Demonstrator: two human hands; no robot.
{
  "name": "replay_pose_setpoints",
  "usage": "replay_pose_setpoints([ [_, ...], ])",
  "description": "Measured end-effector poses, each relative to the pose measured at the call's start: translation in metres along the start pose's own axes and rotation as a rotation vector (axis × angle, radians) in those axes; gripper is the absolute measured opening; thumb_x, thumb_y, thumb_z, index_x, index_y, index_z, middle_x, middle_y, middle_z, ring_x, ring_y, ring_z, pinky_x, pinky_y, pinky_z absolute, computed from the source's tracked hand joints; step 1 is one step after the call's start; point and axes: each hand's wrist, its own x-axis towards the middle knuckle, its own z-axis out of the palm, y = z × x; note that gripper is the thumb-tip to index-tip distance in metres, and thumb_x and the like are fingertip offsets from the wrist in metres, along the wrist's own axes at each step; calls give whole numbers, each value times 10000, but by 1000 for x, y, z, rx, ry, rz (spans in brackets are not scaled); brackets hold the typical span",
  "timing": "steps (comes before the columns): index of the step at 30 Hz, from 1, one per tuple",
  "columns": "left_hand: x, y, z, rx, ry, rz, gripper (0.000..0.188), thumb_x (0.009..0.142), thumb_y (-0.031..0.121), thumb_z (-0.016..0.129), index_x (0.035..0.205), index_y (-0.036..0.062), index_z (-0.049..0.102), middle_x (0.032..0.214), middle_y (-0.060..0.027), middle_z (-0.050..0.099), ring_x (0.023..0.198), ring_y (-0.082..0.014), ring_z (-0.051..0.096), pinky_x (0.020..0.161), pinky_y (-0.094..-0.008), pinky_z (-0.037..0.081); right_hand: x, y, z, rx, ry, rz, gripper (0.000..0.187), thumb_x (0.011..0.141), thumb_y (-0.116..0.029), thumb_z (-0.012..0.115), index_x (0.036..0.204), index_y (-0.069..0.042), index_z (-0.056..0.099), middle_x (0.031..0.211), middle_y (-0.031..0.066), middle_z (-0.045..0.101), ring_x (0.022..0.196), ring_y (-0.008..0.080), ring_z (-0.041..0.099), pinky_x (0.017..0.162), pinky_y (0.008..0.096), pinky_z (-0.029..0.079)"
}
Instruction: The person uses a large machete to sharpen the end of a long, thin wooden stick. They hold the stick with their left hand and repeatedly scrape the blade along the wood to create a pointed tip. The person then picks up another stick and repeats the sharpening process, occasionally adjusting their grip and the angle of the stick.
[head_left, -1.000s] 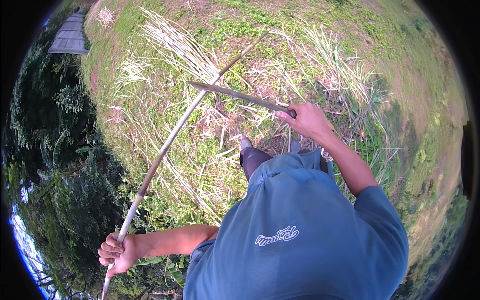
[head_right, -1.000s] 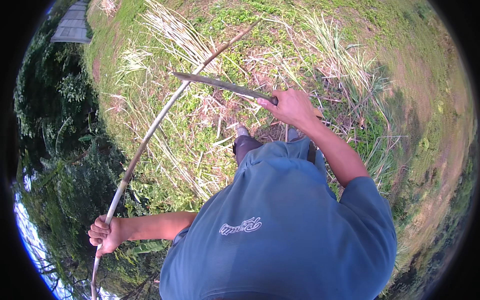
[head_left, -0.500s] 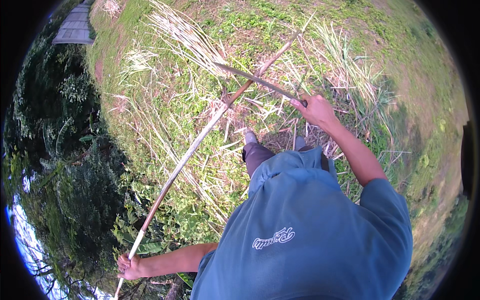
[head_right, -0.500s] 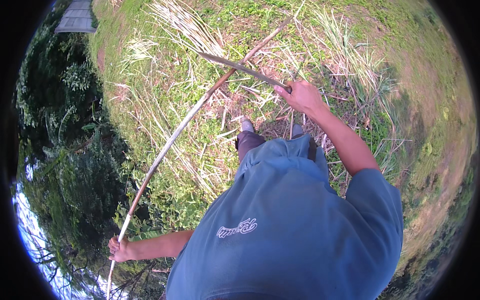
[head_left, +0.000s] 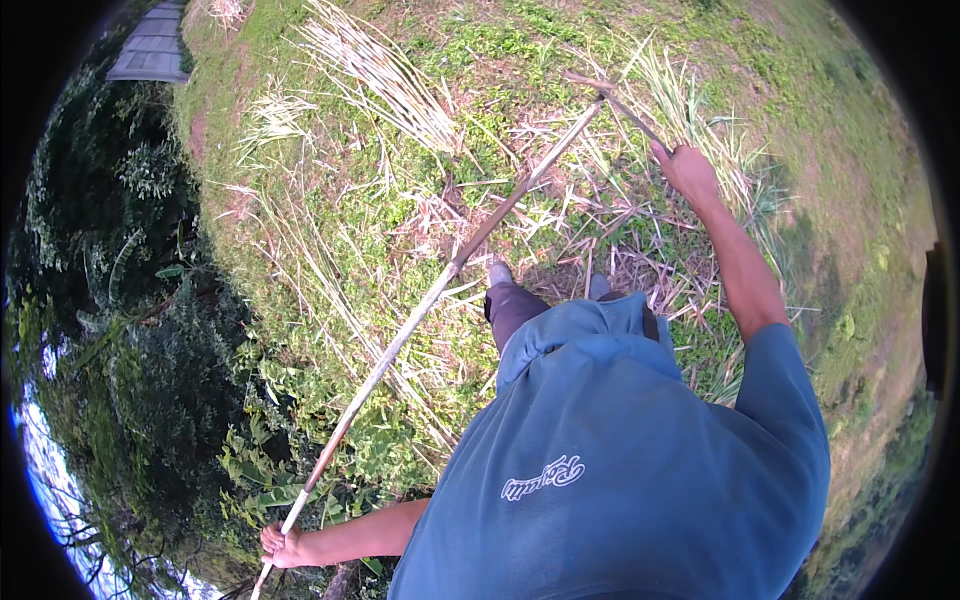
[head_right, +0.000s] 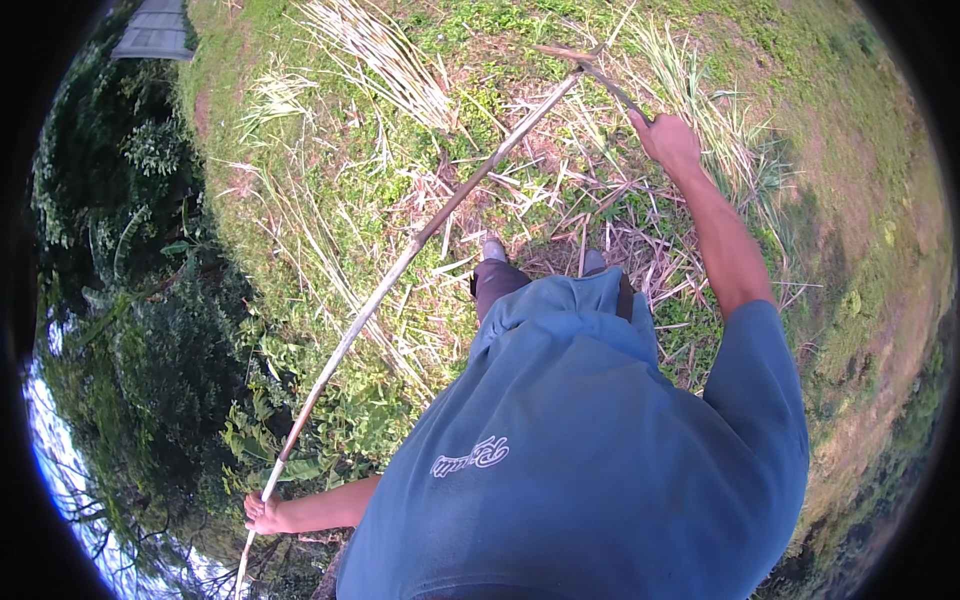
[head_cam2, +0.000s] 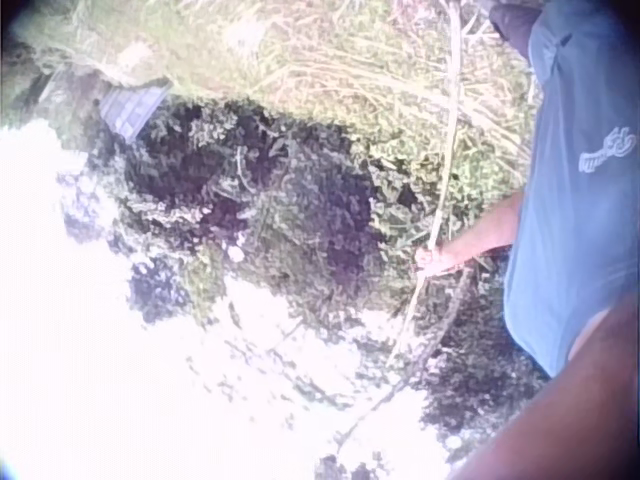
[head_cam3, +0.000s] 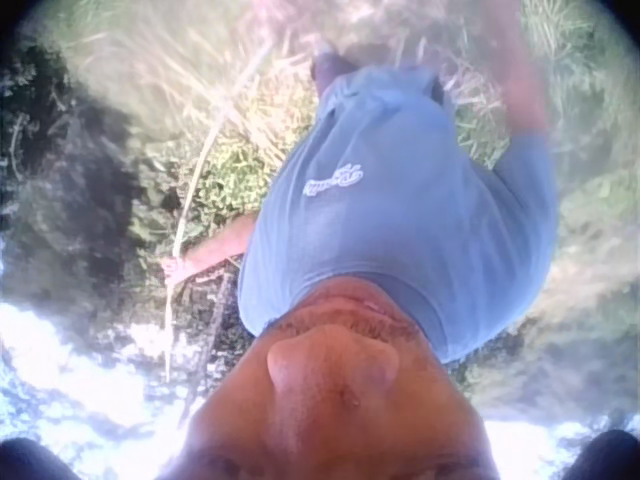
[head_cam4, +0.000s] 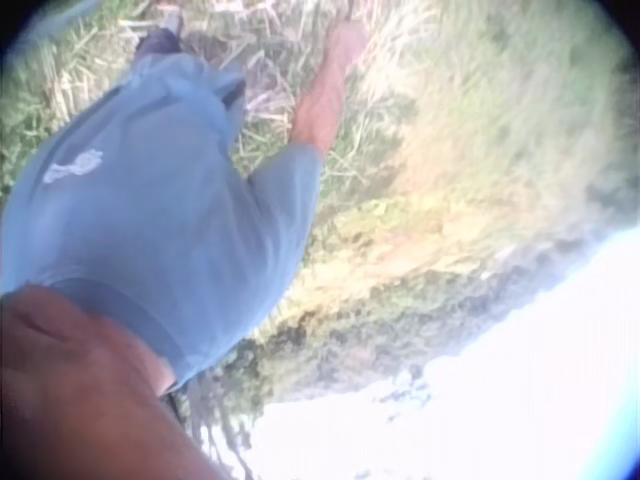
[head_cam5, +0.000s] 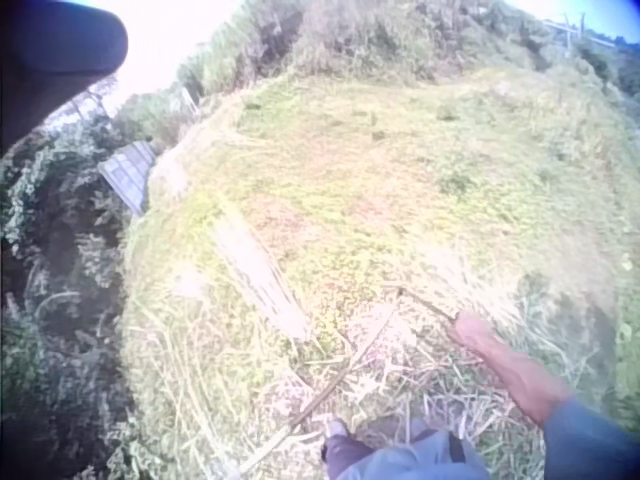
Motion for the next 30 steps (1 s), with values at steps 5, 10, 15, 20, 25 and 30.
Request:
replay_pose_setpoints([
  [5, -2, 23, -42, 94, 163, -37, 570, 1001, 520, 302, 552, 173, 246, 484, 22, 215, 372, -98, 152, 324, -254, 150, 1, 20, 5, 167, 93, -9, 775, 882, -725, 382, 859, -11, 683, 777, 237, 662, 750, 388, 651, 704, 483, 492],
  [10, 11, -6, -55, 305, 423, -15, 451, 949, 253, 406, 552, 198, 201, 483, 62, 148, 382, -80, 140, 356, -261, 150, -85, -36, 36, 446, 142, -282, 752, 873, -739, 408, 858, -33, 666, 536, 152, 571, 529, 375, 598, 532, 480, 443],
  [15, 6, -41, -76, 327, 495, -60, 406, 944, 264, 426, 588, 190, 245, 511, 59, 194, 413, -83, 183, 377, -265, 174, -154, -86, 33, 393, 97, -621, 635, 876, -688, 473, 811, -71, 612, 502, 112, 545, 505, 332, 607, 491, 470, 464],
  [20, 7, -65, -95, 306, 527, -103, 362, 938, 276, 446, 625, 183, 290, 540, 57, 240, 444, -86, 227, 399, -270, 199, -140, -84, 21, 303, 250, -641, 585, 886, -640, 502, 804, -68, 595, 573, 142, 581, 556, 345, 616, 533, 478, 475],
  [25, -9, -74, -141, 276, 555, -122, 322, 933, 287, 466, 661, 175, 334, 568, 54, 285, 475, -89, 270, 420, -274, 223, -86, -67, -17, 201, 173, -261, 598, 876, -677, 482, 827, -94, 601, 571, 121, 589, 576, 341, 630, 571, 491, 485],
  [30, -23, -70, -172, 198, 588, -105, 285, 927, 298, 485, 697, 168, 379, 597, 52, 331, 506, -92, 313, 441, -279, 247, -78, -66, -34, 82, 316, -469, 589, 879, -677, 472, 828, -103, 596, 590, 118, 606, 609, 339, 643, 593, 487, 496],
])
